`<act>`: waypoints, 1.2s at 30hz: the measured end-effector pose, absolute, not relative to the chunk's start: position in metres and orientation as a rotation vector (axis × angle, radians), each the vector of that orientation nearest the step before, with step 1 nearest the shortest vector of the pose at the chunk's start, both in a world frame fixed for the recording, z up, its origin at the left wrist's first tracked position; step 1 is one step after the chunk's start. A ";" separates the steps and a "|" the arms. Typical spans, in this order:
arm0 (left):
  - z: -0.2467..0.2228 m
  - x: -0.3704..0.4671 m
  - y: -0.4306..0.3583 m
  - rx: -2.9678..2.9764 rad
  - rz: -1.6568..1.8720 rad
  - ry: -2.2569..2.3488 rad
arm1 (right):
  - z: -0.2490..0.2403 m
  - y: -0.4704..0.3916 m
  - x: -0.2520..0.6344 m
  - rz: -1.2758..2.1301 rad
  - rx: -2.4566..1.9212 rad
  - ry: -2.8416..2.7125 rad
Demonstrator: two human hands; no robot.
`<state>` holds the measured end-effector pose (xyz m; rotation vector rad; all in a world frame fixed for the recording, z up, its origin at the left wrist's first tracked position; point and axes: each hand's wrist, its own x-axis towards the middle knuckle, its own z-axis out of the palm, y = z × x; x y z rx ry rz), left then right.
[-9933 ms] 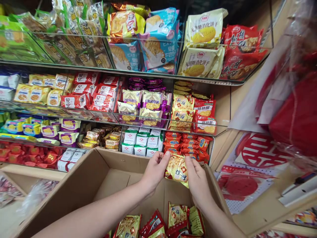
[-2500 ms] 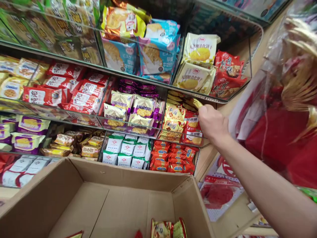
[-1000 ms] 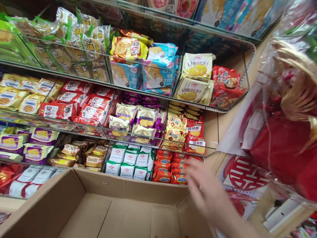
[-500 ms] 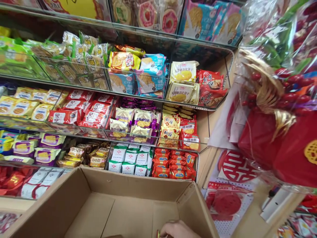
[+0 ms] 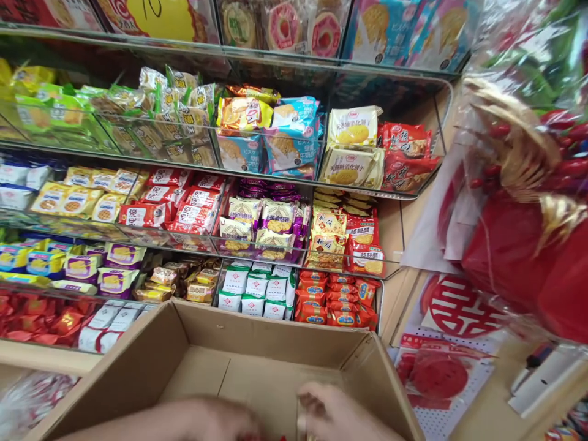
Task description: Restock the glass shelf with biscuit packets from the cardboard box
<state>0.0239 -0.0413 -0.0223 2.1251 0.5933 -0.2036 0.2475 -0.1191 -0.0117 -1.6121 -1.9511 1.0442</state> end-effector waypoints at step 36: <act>0.053 0.113 -0.044 2.146 1.287 0.952 | 0.051 -0.112 0.254 0.569 -1.338 -1.454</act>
